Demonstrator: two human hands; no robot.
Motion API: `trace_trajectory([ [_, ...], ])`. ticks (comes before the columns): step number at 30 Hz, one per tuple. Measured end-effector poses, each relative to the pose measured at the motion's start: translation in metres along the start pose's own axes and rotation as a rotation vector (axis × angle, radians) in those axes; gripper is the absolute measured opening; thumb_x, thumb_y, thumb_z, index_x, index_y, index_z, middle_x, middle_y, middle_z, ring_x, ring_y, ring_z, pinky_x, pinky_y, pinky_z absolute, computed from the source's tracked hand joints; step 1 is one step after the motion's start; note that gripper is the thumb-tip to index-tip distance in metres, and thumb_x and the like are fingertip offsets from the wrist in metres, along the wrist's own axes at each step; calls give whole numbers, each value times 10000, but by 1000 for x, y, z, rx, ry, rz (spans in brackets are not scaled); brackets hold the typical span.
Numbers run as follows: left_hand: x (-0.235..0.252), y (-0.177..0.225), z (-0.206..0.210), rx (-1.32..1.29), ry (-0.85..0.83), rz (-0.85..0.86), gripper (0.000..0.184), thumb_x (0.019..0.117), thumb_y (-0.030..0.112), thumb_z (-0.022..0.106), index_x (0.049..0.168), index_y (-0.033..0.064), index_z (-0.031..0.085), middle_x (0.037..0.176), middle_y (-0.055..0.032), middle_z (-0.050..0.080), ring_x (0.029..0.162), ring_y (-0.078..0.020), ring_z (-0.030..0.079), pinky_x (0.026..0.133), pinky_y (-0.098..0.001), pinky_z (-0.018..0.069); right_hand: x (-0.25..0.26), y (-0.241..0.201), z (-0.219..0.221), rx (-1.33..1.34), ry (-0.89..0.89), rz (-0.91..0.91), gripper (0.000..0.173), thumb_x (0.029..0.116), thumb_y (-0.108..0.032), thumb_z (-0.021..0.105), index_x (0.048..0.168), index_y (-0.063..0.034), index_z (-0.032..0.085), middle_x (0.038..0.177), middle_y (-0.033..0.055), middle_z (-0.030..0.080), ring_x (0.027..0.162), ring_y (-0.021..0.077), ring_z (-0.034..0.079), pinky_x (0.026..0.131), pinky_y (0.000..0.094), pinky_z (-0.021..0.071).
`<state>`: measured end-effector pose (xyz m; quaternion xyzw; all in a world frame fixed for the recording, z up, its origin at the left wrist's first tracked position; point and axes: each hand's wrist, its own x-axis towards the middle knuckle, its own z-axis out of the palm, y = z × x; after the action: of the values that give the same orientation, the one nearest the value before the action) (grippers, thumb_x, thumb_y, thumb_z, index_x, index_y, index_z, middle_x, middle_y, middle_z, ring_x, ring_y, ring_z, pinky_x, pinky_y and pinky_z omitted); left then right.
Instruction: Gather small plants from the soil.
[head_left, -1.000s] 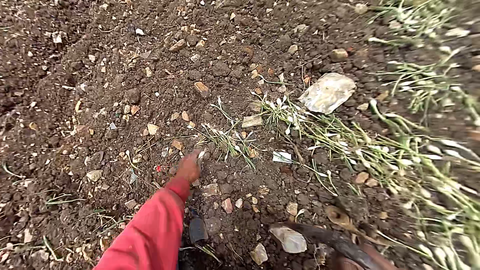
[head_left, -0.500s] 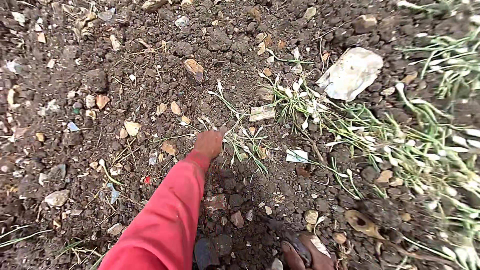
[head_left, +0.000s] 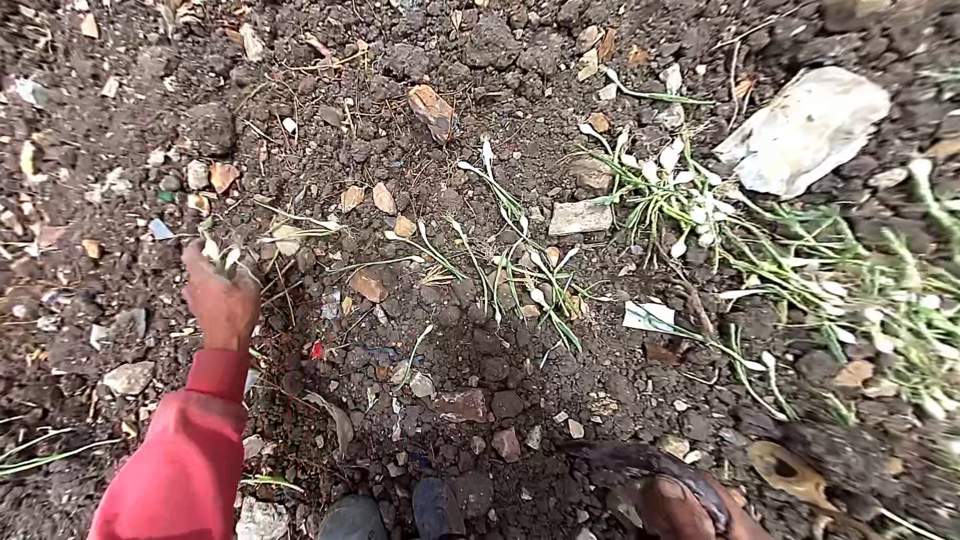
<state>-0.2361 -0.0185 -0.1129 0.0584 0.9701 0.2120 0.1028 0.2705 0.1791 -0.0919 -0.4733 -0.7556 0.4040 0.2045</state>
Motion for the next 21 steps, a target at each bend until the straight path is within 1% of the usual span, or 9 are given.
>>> trace_trajectory([
  [1,-9,-1,2,2,5,11,569,1012,233,616,1473,-36,419,1203,-364,630,1116,-557,624,949,-723,468,-1,0,1,-18,0,-8,439,1021,-530,539,907,-112,608,600,-87,524,499,1,516,478,256,484],
  [3,-30,15,19,14,-49,141,320,994,141,596,1235,-70,608,1060,-319,676,1001,-507,667,876,-693,501,-3,-2,2,-28,7,-14,434,1024,-537,540,922,-121,613,601,-89,524,496,-1,514,474,251,480],
  [5,-46,46,41,34,-166,329,203,976,114,623,1061,-50,707,1040,-270,691,994,-450,683,873,-650,524,-3,-5,5,1,19,-14,370,1023,-511,559,936,-157,623,619,-121,534,512,-18,518,484,233,478],
  [10,-37,122,92,287,-486,432,277,986,162,618,1210,25,709,1285,-244,635,1131,-452,655,896,-648,544,6,-27,9,65,-29,33,293,1012,-454,584,948,-172,626,616,-146,532,493,-12,507,462,230,467],
  [13,-29,137,95,416,-512,518,231,987,125,604,1138,-17,706,1228,-264,663,1119,-470,658,865,-657,539,5,-61,-4,-12,-10,-21,317,1021,-449,581,991,-139,637,659,-121,564,531,-19,536,500,233,493],
  [15,-30,130,91,489,-521,529,210,985,120,594,1074,-40,697,1162,-284,673,1078,-484,667,829,-659,541,0,-80,-17,-47,-7,-41,359,1031,-487,548,1026,-139,637,663,-98,555,536,1,524,505,260,483],
  [17,-30,120,90,490,-536,475,230,976,149,614,1107,-18,704,1159,-288,680,1082,-491,667,838,-679,535,-1,-80,-17,-43,-30,-32,367,1033,-509,538,992,-157,632,638,-84,538,514,24,519,486,286,482],
  [19,-29,115,89,468,-557,462,222,963,157,635,1118,22,720,1140,-268,698,1062,-486,679,825,-685,536,-3,-59,2,-74,-58,-21,419,1023,-466,552,941,-63,629,622,-28,556,511,37,542,489,287,502],
  [21,-28,111,85,465,-566,474,231,945,159,654,1133,51,730,1132,-246,709,1048,-470,688,811,-678,539,-6,-40,26,-199,-79,-37,499,991,-458,580,914,28,660,652,52,625,557,38,597,546,264,534],
])
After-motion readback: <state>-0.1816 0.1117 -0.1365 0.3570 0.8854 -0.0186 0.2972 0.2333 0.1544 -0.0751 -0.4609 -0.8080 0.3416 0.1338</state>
